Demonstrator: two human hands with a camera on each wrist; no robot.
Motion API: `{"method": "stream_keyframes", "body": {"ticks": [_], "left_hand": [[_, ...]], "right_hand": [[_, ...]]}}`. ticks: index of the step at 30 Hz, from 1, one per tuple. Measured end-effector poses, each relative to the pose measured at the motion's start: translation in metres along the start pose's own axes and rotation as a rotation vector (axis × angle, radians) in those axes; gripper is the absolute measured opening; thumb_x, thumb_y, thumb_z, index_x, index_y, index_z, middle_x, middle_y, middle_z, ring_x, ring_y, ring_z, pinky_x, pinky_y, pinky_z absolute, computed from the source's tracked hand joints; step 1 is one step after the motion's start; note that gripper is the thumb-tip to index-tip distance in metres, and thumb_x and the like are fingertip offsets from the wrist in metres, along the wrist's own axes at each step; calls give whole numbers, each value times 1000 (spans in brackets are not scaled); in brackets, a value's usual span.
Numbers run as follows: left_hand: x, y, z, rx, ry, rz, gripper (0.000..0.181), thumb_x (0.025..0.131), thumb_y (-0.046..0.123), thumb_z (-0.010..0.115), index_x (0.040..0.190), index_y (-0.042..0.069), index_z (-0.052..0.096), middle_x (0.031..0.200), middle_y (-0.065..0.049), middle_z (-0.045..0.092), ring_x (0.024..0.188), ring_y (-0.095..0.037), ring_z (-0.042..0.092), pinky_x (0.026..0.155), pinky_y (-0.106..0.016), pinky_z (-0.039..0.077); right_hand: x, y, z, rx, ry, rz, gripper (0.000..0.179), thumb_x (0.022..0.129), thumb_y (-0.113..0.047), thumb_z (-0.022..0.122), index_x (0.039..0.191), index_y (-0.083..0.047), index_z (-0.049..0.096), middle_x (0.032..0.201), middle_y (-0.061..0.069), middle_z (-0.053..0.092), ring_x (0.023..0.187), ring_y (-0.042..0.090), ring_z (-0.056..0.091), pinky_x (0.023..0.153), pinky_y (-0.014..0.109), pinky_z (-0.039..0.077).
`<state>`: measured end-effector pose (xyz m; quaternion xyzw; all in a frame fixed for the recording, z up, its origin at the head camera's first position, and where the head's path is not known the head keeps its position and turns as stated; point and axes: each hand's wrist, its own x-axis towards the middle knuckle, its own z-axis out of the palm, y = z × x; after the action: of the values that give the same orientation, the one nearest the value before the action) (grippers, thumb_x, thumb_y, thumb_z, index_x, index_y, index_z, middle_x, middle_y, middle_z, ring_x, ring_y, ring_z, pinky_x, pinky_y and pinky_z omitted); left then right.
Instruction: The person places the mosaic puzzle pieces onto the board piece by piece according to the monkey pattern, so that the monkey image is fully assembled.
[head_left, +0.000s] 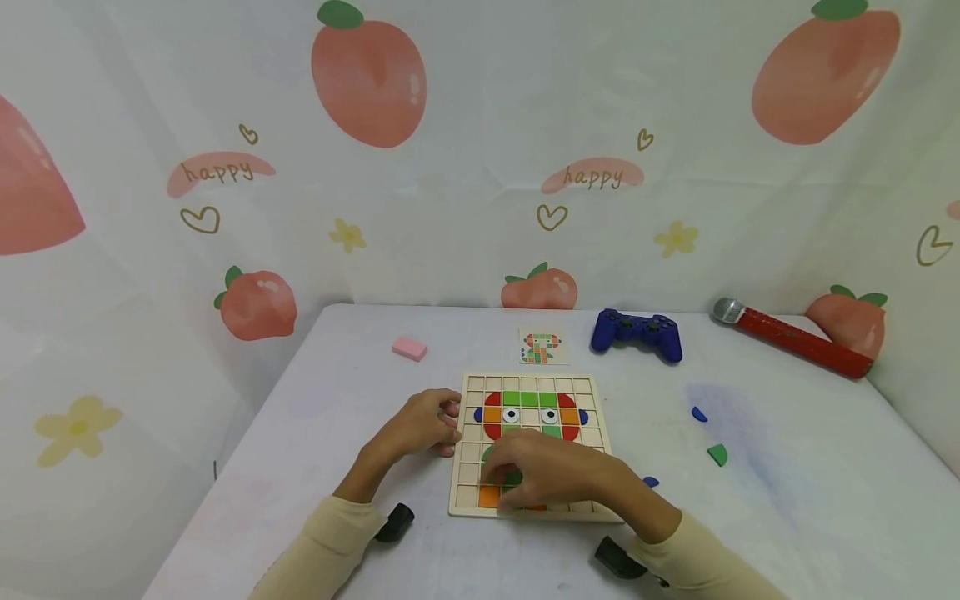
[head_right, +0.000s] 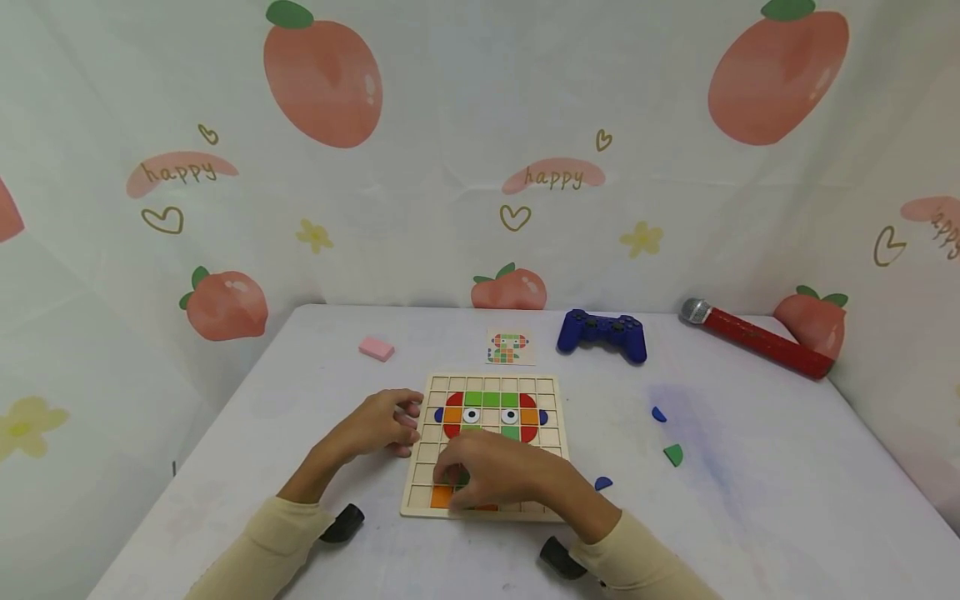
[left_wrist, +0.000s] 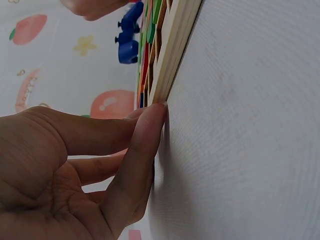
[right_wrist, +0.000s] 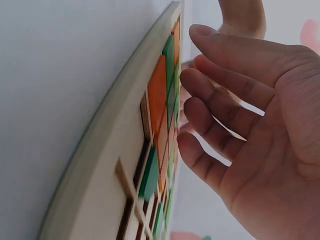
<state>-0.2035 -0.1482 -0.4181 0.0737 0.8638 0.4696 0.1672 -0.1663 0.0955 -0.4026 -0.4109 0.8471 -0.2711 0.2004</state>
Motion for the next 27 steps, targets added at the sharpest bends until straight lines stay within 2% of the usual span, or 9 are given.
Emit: {"method": "stream_keyframes", "body": {"ticks": [8, 15, 20, 27], "left_hand": [[-3, 3, 2, 18, 18, -14, 61, 87, -9, 77, 145, -6, 56, 113, -11, 63, 74, -16, 65, 65, -29, 65], [-5, 4, 1, 17, 22, -17, 62, 87, -10, 77, 145, -6, 57, 114, -11, 64, 76, -16, 65, 64, -29, 65], [-4, 4, 1, 17, 18, -16, 62, 87, -9, 77, 145, -6, 57, 114, -11, 64, 77, -17, 65, 65, -29, 65], [-4, 4, 1, 31, 30, -4, 60, 86, -10, 77, 143, -8, 57, 114, -11, 65, 76, -15, 65, 64, -28, 64]], "right_hand": [[-26, 17, -12, 16, 55, 78, 26, 93, -32, 83, 118, -25, 78, 110, -19, 68, 104, 4, 58, 102, 32, 55], [-55, 38, -22, 11, 133, 123, 22, 91, -27, 83, 113, -23, 79, 102, -14, 67, 94, 8, 59, 87, 28, 57], [-84, 55, -28, 38, 198, 204, 24, 90, -30, 83, 112, -24, 78, 102, -12, 66, 95, 12, 57, 80, 27, 53], [-126, 78, -37, 18, 310, 280, 31, 88, -30, 85, 115, -18, 77, 97, -10, 65, 90, 6, 57, 71, 24, 51]]}}
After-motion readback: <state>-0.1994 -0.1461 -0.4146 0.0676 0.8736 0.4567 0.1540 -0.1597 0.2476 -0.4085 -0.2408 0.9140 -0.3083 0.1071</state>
